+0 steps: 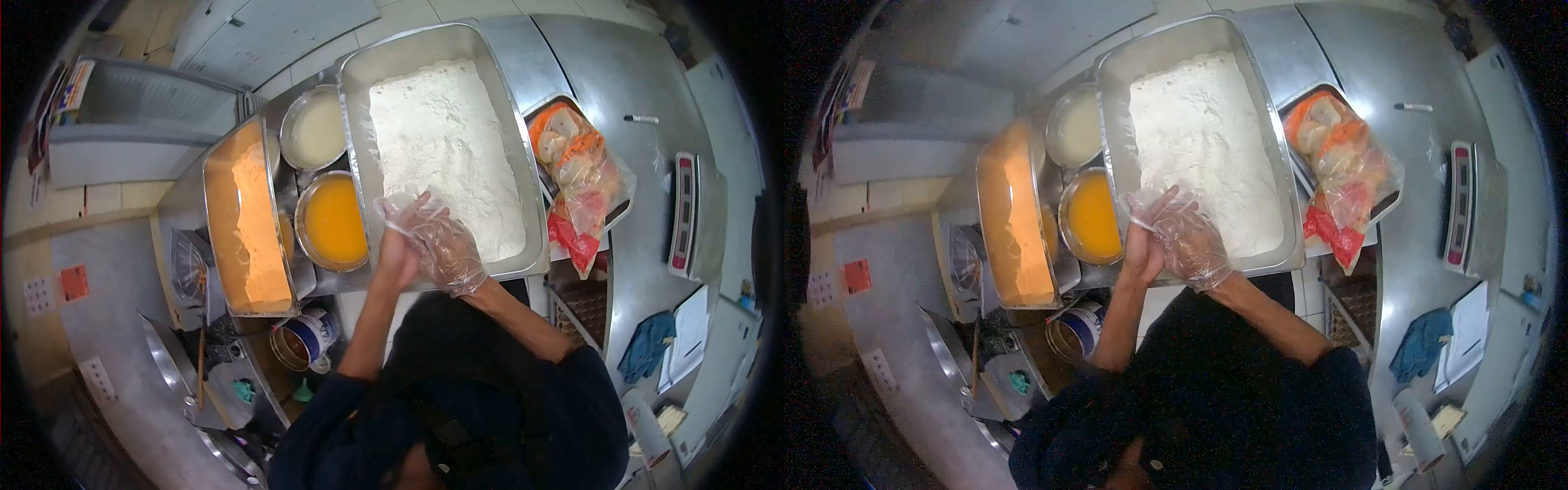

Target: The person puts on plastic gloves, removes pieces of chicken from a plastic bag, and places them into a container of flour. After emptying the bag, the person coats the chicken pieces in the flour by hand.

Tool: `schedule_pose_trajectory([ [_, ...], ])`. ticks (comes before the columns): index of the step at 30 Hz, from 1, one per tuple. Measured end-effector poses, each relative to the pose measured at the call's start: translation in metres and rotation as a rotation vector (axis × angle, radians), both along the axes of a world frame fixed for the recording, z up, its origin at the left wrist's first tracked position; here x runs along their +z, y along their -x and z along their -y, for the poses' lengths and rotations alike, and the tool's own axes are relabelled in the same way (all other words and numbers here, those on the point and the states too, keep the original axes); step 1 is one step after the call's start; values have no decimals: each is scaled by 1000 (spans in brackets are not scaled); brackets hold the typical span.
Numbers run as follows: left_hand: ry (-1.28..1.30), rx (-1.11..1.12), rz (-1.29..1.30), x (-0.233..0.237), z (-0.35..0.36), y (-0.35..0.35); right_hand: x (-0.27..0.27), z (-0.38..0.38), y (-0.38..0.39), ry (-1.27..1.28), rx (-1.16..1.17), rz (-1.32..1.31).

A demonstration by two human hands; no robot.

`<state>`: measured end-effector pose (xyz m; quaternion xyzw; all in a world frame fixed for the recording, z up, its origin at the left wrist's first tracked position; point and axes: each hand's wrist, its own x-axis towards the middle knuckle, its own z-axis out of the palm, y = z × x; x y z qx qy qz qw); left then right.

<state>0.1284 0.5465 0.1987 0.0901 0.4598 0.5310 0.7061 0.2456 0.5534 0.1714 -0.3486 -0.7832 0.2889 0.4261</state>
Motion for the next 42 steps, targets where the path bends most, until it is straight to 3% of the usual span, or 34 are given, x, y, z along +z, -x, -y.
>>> schedule_pose_trajectory([
  [2,-10,-40,-20,-4,4,-2,0,2,-5,9,-5,22],
  [4,46,-85,-293,-8,12,-3,5,4,-8,29,-32,31],
  [5,55,-103,-293,-13,16,-2,-6,11,-8,93,-23,21],
  [7,76,-342,-479,-19,20,1,-2,17,-11,143,-50,20],
  [11,103,-323,-427,-11,20,-4,-6,24,-17,102,-52,-32],
  [12,86,-292,-313,-3,18,-5,-7,23,-20,104,-55,-35],
  [14,65,-253,-204,3,17,-4,-8,15,-32,402,96,-144],
  [15,51,-273,-215,4,18,-3,10,5,-45,739,118,-313],
  [16,32,-289,-227,7,21,-2,15,-4,-54,736,134,-313],
  [18,28,-286,-238,18,26,-2,19,-28,-67,586,-63,-209],
  [20,-24,-355,-155,22,31,-2,10,-46,-68,415,55,-208],
  [22,-16,-326,-138,33,33,-12,5,-53,-68,258,164,-209],
  [24,-9,-318,-130,39,36,-16,9,-58,-67,583,540,-15],
  [25,8,-279,-80,36,39,-16,21,-61,-68,641,613,-5],
  [27,20,-228,-25,37,44,-22,16,-63,-69,641,602,-57],
  [31,32,-129,-188,43,58,-26,0,-67,-69,760,490,-202],
  [32,23,-82,-259,43,63,-26,-2,-67,-70,760,505,-201],
  [33,7,118,-309,47,63,-38,5,-70,-74,721,497,-166],
  [36,-31,190,-379,39,68,-40,15,-74,-73,624,453,-111],
  [40,-52,78,-405,30,78,-24,30,-82,-66,587,447,-67],
  [42,-151,309,-263,28,80,-28,33,-86,-56,585,497,-55],
])
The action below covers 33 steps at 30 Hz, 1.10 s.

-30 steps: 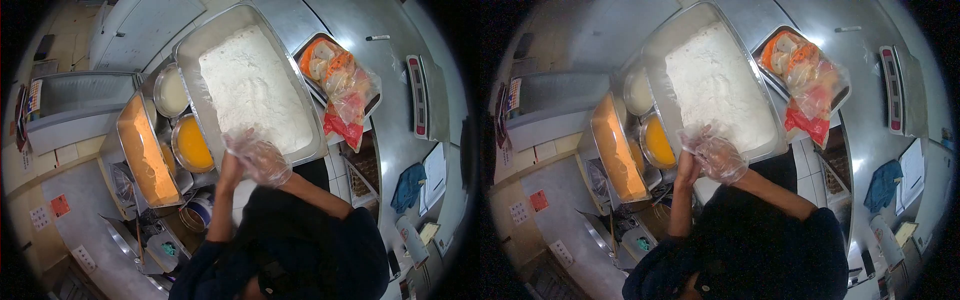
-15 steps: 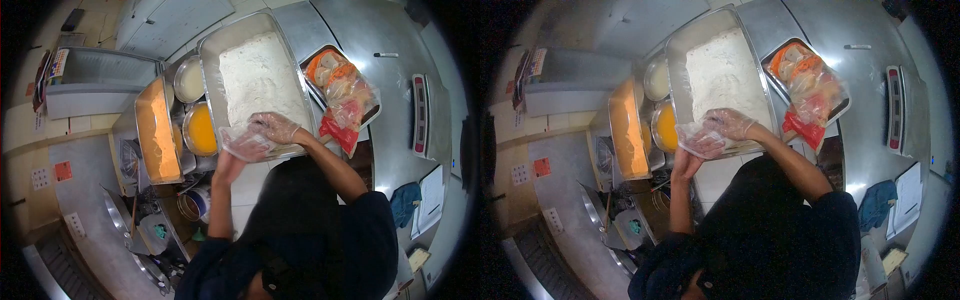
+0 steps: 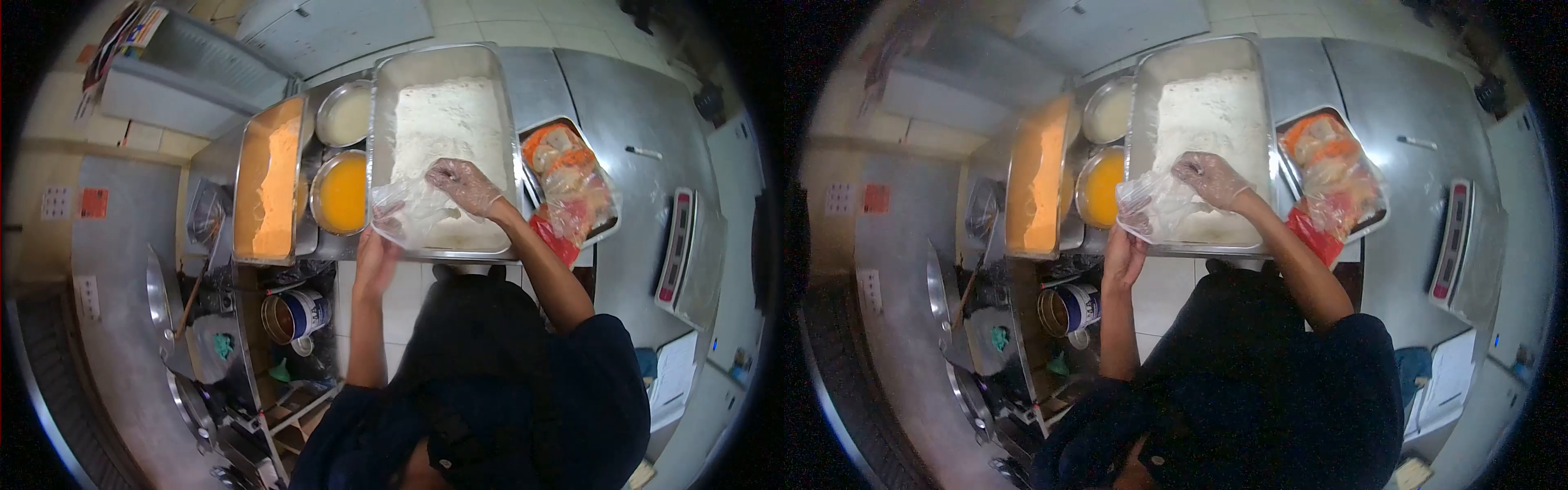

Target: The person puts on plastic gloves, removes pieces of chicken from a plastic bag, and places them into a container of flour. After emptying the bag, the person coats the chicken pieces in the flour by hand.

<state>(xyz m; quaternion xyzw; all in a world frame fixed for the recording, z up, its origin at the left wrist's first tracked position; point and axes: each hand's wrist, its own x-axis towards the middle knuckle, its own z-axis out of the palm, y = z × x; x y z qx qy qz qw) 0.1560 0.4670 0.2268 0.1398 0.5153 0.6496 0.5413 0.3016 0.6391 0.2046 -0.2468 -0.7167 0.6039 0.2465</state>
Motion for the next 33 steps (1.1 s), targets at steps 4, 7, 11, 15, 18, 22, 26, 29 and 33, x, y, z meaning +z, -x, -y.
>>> schedule_pose_trajectory([
  [4,-262,30,92,-5,-1,8,-8,-1,17,-59,64,11],
  [7,-330,202,110,0,-5,4,4,3,17,46,-56,-61],
  [11,-327,213,285,-4,-7,7,-8,2,13,11,-107,-98],
  [15,-339,216,272,-14,-11,11,-7,3,3,-102,-353,3],
  [18,-357,216,252,-16,-14,8,14,17,-10,-180,-459,-1],
  [22,-291,207,280,-3,-20,-6,32,61,-10,-112,-167,-82],
  [26,-223,76,213,-6,-18,-11,20,91,17,-433,-231,-176],
  [29,-238,44,217,-3,-18,-16,10,99,24,-549,-323,-143],
  [33,-249,51,199,-9,-13,-20,-12,100,28,-589,-226,14],
])
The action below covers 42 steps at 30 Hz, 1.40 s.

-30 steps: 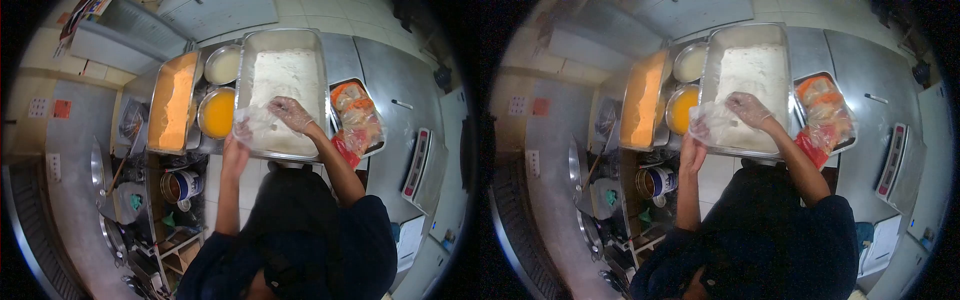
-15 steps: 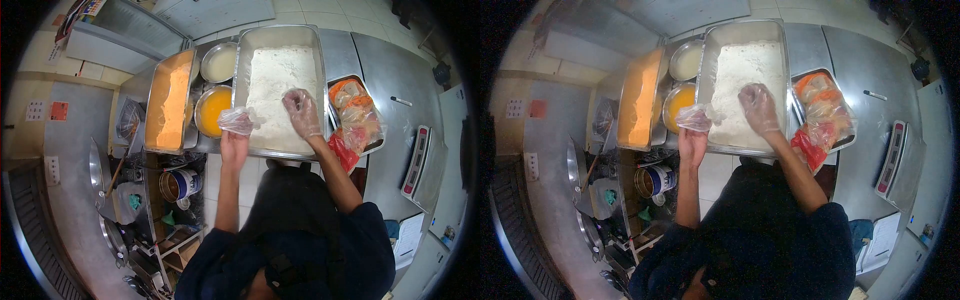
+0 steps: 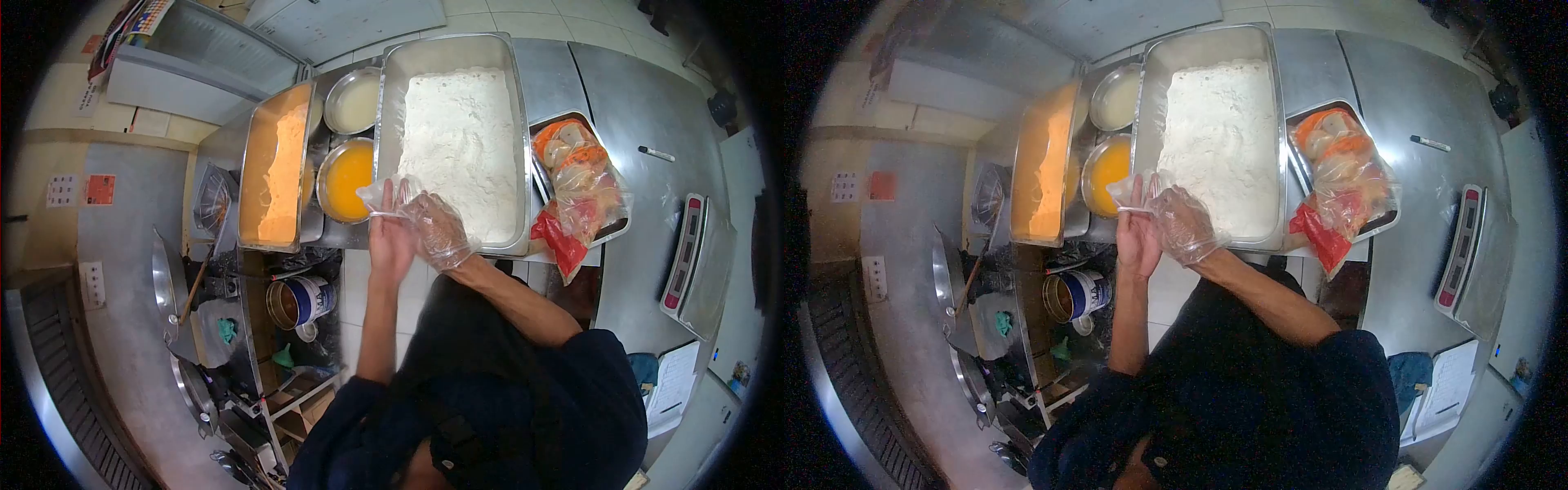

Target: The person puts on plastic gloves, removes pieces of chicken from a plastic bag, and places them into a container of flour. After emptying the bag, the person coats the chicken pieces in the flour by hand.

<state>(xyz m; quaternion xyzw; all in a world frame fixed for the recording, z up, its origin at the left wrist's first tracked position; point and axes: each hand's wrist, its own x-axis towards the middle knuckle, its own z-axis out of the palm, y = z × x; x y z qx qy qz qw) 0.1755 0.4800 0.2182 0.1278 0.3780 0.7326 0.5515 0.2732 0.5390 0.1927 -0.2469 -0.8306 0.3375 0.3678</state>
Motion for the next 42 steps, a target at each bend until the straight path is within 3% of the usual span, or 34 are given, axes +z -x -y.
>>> schedule_pose_trajectory([
  [6,69,120,-2,-12,6,6,4,9,0,15,37,-164],
  [9,121,202,-62,-13,7,2,1,9,1,106,72,-32],
  [12,63,192,-197,-17,10,3,10,11,2,111,49,-89],
  [18,27,235,-170,-13,9,0,5,13,2,-29,52,-118],
  [25,-4,151,-146,-16,16,2,-13,22,5,40,114,-16],
  [28,-8,148,-111,-16,15,-1,-10,26,5,13,52,-136],
  [33,56,285,-236,-24,16,0,-9,28,-5,48,146,-70],
  [42,75,324,-132,-15,22,-7,-16,39,-2,37,130,-70],
])
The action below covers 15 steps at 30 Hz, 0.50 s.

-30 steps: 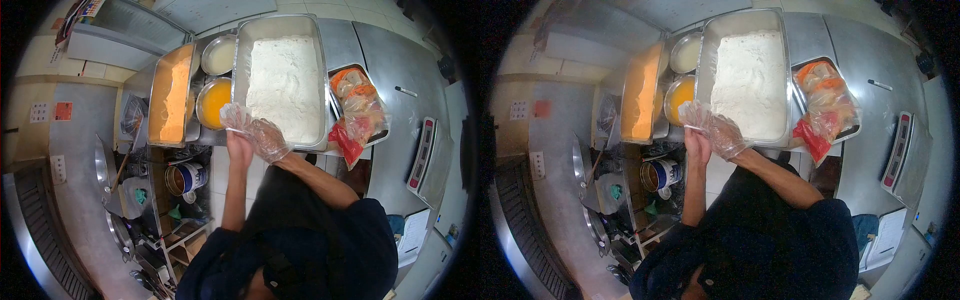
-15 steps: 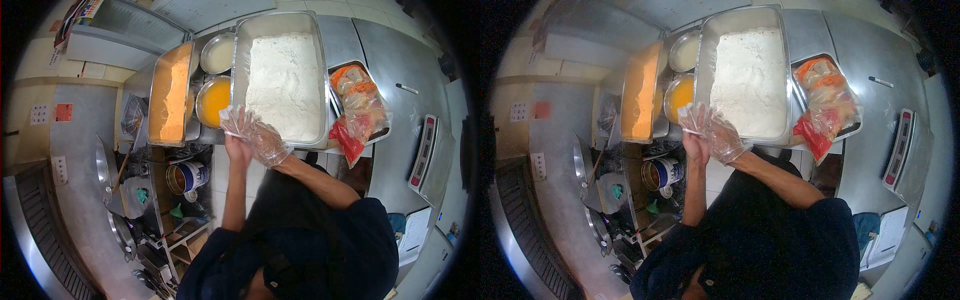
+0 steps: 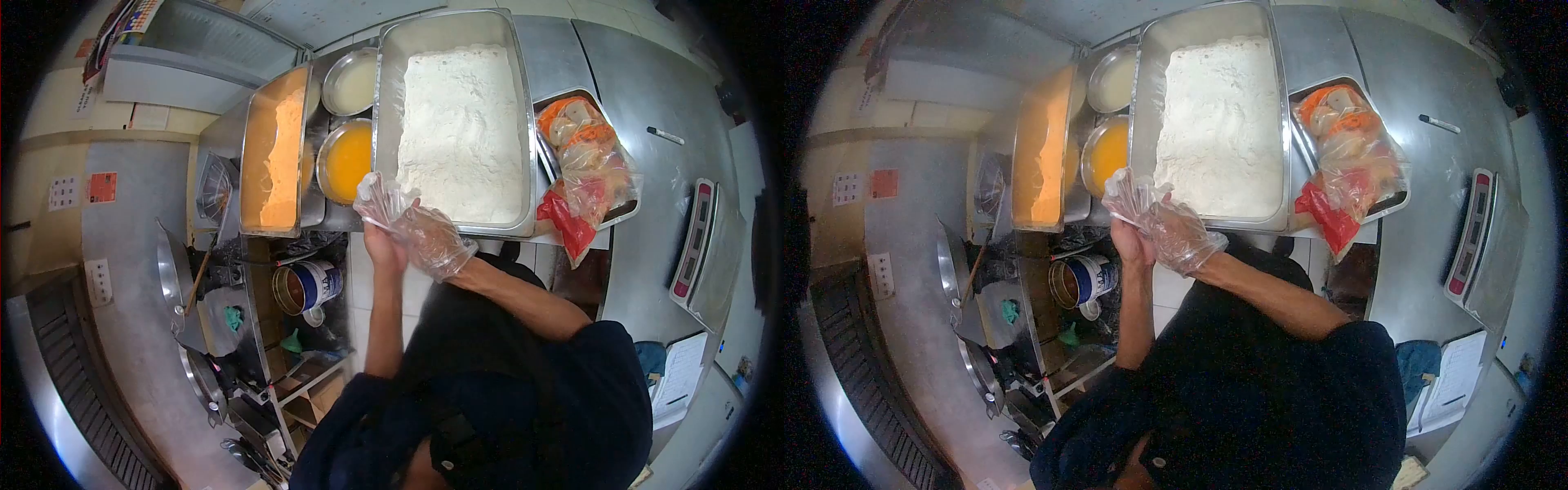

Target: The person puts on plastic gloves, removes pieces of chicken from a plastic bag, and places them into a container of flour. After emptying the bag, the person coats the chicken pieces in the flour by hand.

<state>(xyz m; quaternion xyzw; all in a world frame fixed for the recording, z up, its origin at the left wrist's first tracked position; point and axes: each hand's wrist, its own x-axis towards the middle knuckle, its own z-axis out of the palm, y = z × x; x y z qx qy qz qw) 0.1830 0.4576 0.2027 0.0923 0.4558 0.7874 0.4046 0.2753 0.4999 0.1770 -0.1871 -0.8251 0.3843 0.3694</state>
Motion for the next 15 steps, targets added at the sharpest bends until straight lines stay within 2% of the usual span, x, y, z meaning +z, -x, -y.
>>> schedule_pose_trajectory([
  [7,-24,31,36,-9,4,3,-1,3,-5,-19,43,57],
  [10,-23,22,-58,-8,4,2,-2,5,-5,-49,-12,9],
  [13,-11,64,-81,-4,4,2,-3,5,-5,45,13,52],
  [15,-46,-6,-26,-6,6,8,-2,3,-7,52,62,0],
])
